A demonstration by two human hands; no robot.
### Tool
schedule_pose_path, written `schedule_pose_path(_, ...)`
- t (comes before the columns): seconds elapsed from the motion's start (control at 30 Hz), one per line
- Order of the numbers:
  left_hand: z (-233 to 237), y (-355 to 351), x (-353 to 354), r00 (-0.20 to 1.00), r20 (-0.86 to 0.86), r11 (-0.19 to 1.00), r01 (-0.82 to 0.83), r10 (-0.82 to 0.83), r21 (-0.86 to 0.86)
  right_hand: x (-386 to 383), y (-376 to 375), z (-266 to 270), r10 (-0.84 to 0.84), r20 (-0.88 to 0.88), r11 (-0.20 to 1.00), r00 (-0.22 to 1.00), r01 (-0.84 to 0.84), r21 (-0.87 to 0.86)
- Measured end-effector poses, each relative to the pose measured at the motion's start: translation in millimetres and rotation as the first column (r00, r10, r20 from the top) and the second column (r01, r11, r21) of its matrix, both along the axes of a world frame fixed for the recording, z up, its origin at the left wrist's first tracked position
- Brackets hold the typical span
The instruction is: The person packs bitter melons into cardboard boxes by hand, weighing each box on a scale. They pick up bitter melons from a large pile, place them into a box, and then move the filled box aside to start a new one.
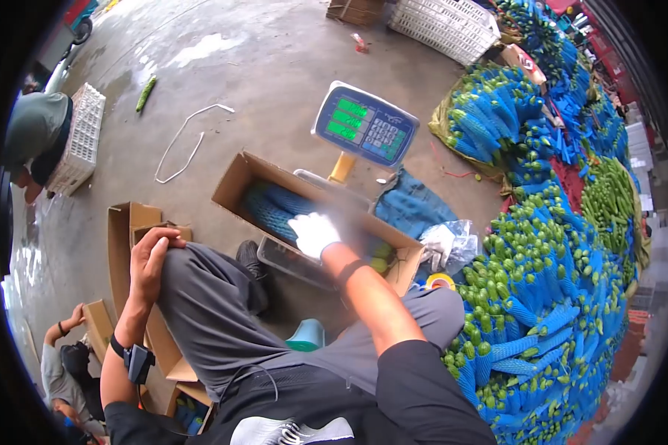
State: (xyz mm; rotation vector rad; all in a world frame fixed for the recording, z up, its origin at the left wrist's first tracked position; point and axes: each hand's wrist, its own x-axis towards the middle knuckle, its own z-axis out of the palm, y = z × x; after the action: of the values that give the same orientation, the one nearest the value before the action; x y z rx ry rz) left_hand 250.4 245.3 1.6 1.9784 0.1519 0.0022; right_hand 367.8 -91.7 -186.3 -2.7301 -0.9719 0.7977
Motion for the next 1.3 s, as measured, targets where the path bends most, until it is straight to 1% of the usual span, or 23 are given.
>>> schedule_pose_path(0.07,1.8,1.4,-0.1,1.0,0.008,1.0,-0.004,0.004,-0.013,-0.5,-4.1,12.4,-0.004,-0.006,1.0,1.0,0.004,0.011)
schedule_pose_path(0.13,2.8,2.2,-5.3,1.0,0.005,1.0,-0.016,0.016,-0.016,-4.4,-12.3,40.8,-0.136,-0.04,0.971,0.99,0.142,0.195)
schedule_pose_path(0.2,3.1,2.6,-6.8,1.0,0.012,1.0,0.001,-0.001,-0.029,-17.1,-22.9,81.5,-0.15,-0.067,0.97,0.986,0.16,0.185)
schedule_pose_path(0.33,9.2,-9.5,-10.9,0.997,0.074,0.999,-0.012,0.009,0.038,-63.4,-62.3,162.0,-0.105,-0.166,0.897,0.981,0.165,0.41)
schedule_pose_path(0.37,16.4,-19.3,-12.1,0.993,0.112,0.998,0.021,-0.028,0.057,-74.8,-73.0,180.5,-0.129,-0.167,0.905,0.977,0.185,0.383)
schedule_pose_path(0.4,26.1,-26.0,-12.4,0.97,0.163,0.983,0.169,-0.178,0.068,-87.0,-84.6,196.4,-0.156,-0.169,0.912,0.973,0.208,0.354)
schedule_pose_path(0.43,39.9,-31.2,-13.1,0.928,0.113,0.933,0.36,-0.354,-0.03,-98.7,-97.9,207.5,-0.213,-0.169,0.895,0.962,0.262,0.362)
schedule_pose_path(0.47,62.7,-46.9,-18.8,0.883,0.079,0.844,0.466,-0.462,-0.266,-110.5,-112.1,216.0,-0.265,-0.171,0.877,0.949,0.311,0.366)
schedule_pose_path(0.5,87.7,-59.9,-20.1,0.789,0.053,0.721,0.584,-0.612,-0.374,-122.1,-126.5,221.3,-0.317,-0.124,0.862,0.94,0.34,0.376)
schedule_pose_path(0.53,105.9,-76.0,-16.5,0.65,0.194,0.544,0.736,-0.735,-0.404,-131.3,-140.1,225.2,-0.318,-0.118,0.863,0.941,0.339,0.376)
schedule_pose_path(0.6,129.3,-110.2,-21.2,0.412,0.427,0.236,0.882,-0.805,-0.407,-147.2,-164.8,230.1,-0.49,-0.074,0.809,0.868,0.485,0.333)
schedule_pose_path(0.67,154.9,-132.5,-27.5,0.222,0.52,-0.052,0.886,-0.825,-0.461,-164.7,-188.8,223.3,-0.579,-0.062,0.746,0.813,0.559,0.362)
schedule_pose_path(0.7,169.0,-141.4,-33.2,0.233,0.572,-0.069,0.888,-0.786,-0.455,-172.0,-198.9,218.5,-0.662,-0.054,0.676,0.748,0.626,0.39)
schedule_pose_path(0.73,173.7,-148.9,-37.4,0.233,0.598,-0.081,0.889,-0.767,-0.45,-178.6,-206.9,214.7,-0.668,-0.05,0.67,0.742,0.63,0.393)
schedule_pose_path(0.8,177.1,-161.6,-45.2,0.246,0.648,-0.1,0.888,-0.721,-0.448,-189.4,-217.3,209.5,-0.768,-0.149,0.505,0.623,0.732,0.456)
schedule_pose_path(0.87,175.3,-168.9,-51.3,0.259,0.668,-0.103,0.886,-0.698,-0.452,-195.4,-222.1,208.0,-0.774,-0.142,0.502,0.617,0.734,0.457)
schedule_pose_path(0.93,174.7,-172.7,-53.2,0.301,0.682,-0.106,0.867,-0.666,-0.486,-198.3,-224.8,207.3,-0.708,0.003,0.636,0.706,0.635,0.439)
schedule_pose_path(0.97,175.0,-173.3,-52.6,0.316,0.685,-0.106,0.86,-0.656,-0.498,-198.2,-225.6,205.5,-0.708,-0.001,0.635,0.706,0.637,0.438)
schedule_pose_path(1.07,176.5,-169.5,-46.6,0.208,0.648,-0.116,0.9,-0.733,-0.42,-191.3,-225.4,201.6,-0.706,-0.043,0.631,0.707,0.655,0.416)
schedule_pose_path(1.1,171.2,-169.4,-49.3,0.248,0.647,-0.08,0.898,-0.721,-0.433,-187.9,-223.8,203.3,-0.691,-0.035,0.66,0.722,0.65,0.376)
schedule_pose_path(1.2,155.0,-159.1,-27.9,0.168,0.606,-0.112,0.911,-0.778,-0.397,-174.2,-220.7,203.6,-0.665,-0.07,0.693,0.744,0.649,0.315)
schedule_pose_path(1.27,140.8,-128.4,-14.6,0.269,0.383,0.091,0.901,-0.884,-0.424,-158.9,-213.4,203.1,-0.681,-0.105,0.686,0.725,0.682,0.253)
schedule_pose_path(1.3,123.7,-111.4,-4.7,0.455,0.289,0.298,0.84,-0.843,-0.453,-149.9,-215.3,196.6,-0.681,-0.138,0.685,0.719,0.692,0.226)
